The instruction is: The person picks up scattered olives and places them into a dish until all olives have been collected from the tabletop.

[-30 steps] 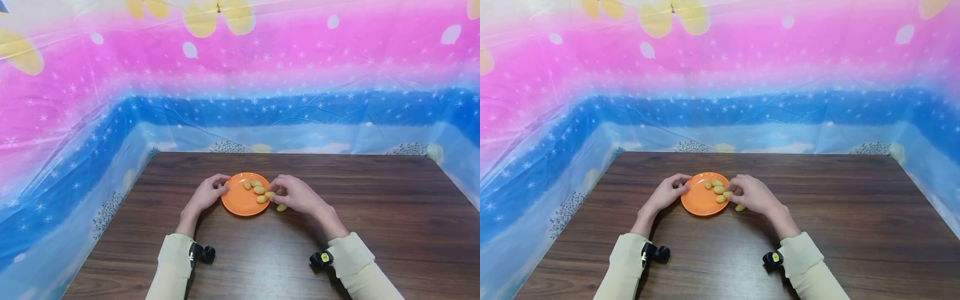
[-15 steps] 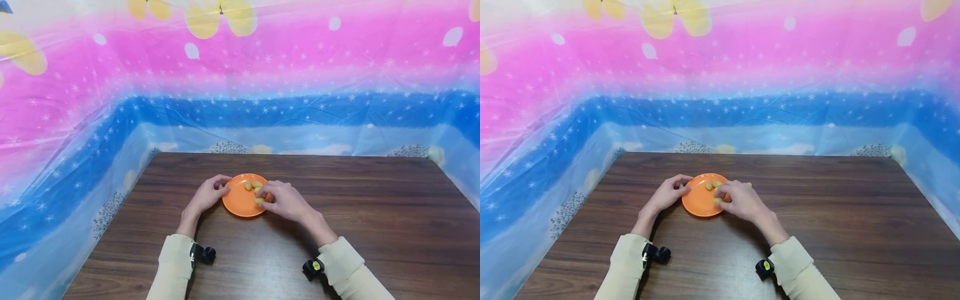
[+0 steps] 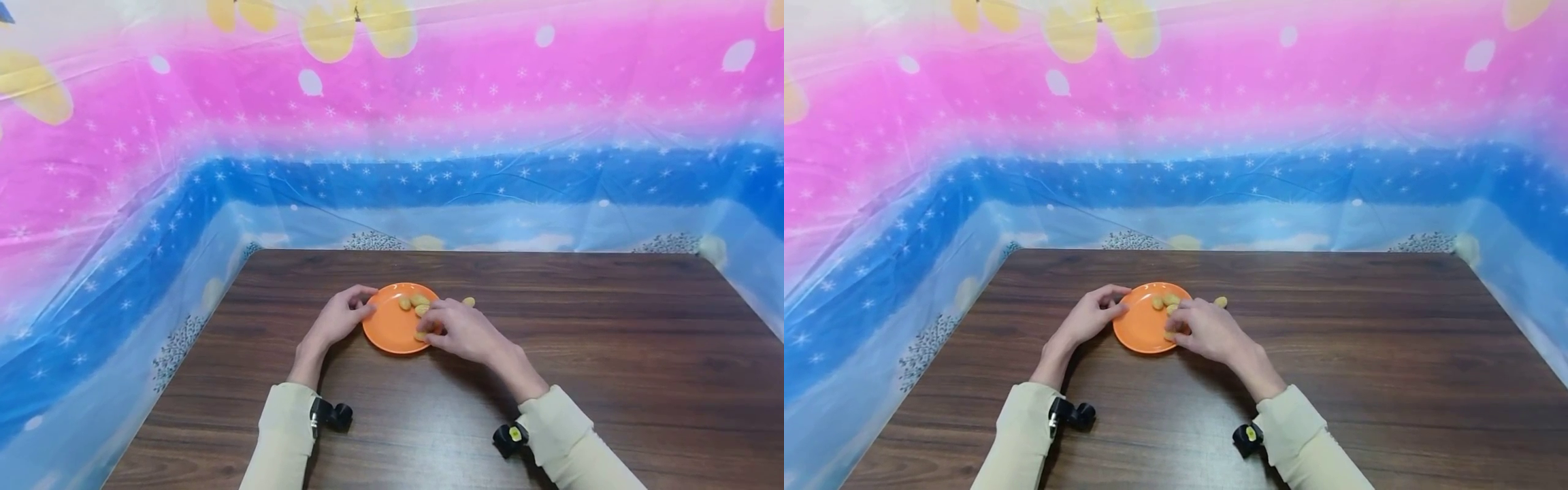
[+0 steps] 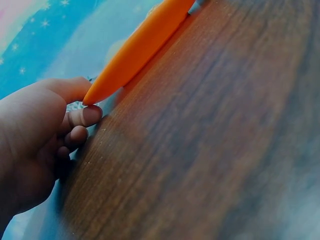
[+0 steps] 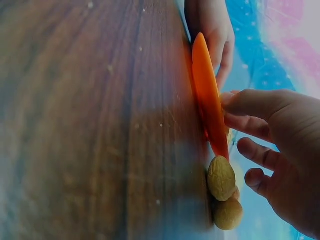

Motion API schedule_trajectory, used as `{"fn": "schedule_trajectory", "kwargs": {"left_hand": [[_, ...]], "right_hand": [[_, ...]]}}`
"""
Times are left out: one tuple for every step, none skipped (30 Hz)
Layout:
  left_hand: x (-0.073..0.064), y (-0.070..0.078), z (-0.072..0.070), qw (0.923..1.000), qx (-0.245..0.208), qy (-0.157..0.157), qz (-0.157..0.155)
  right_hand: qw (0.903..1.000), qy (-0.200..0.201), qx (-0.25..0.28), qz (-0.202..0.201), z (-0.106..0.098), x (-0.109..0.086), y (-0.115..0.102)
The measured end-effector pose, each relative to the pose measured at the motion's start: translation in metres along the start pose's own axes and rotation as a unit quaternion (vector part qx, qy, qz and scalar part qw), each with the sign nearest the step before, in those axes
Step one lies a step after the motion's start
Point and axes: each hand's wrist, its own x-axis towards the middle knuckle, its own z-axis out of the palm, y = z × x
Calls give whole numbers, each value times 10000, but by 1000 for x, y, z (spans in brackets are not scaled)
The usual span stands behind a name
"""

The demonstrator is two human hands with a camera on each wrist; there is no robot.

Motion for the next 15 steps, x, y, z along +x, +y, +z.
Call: {"fn": "schedule_trajectory", "kwargs": {"left_hand": [[0,0,0,10000,2,4,-1],[0,0,0,10000,5,0,0],[0,0,0,10000,2,-2,0],[-1,0,0,10000,2,-6,1],[-1,0,0,10000,5,-13,-1],[-1,1,0,10000,7,-19,2],[0,1,0,10000,8,-25,10],[0,1,0,10000,11,-27,14],[0,1,-1,10000,7,-26,15],[0,1,-1,10000,10,-29,14],[0,1,-1,10000,2,-35,14],[0,1,-1,10000,-5,-34,17],[0,1,-1,10000,-7,-37,15],[0,0,-1,10000,-7,-36,9],[-1,0,-1,10000,-11,-37,3]], "right_hand": [[10000,-15,-13,-11,-1,0,0],[10000,-27,-20,-12,-2,-1,0],[10000,-28,-14,-6,-4,-1,0],[10000,-21,-4,9,-6,-2,0],[10000,-7,12,48,-9,-2,1],[9999,-7,81,129,-12,-3,1],[9997,16,142,200,-14,-4,2],[9995,33,180,276,-17,-4,3],[9992,51,214,338,-20,-5,4],[9988,70,251,414,-22,-6,5],[9984,85,298,481,-25,-7,6],[9979,99,338,537,-27,-8,8],[9978,124,332,559,-29,-9,9],[9976,128,335,586,-31,-10,11],[9975,124,349,608,-33,-10,13]]}}
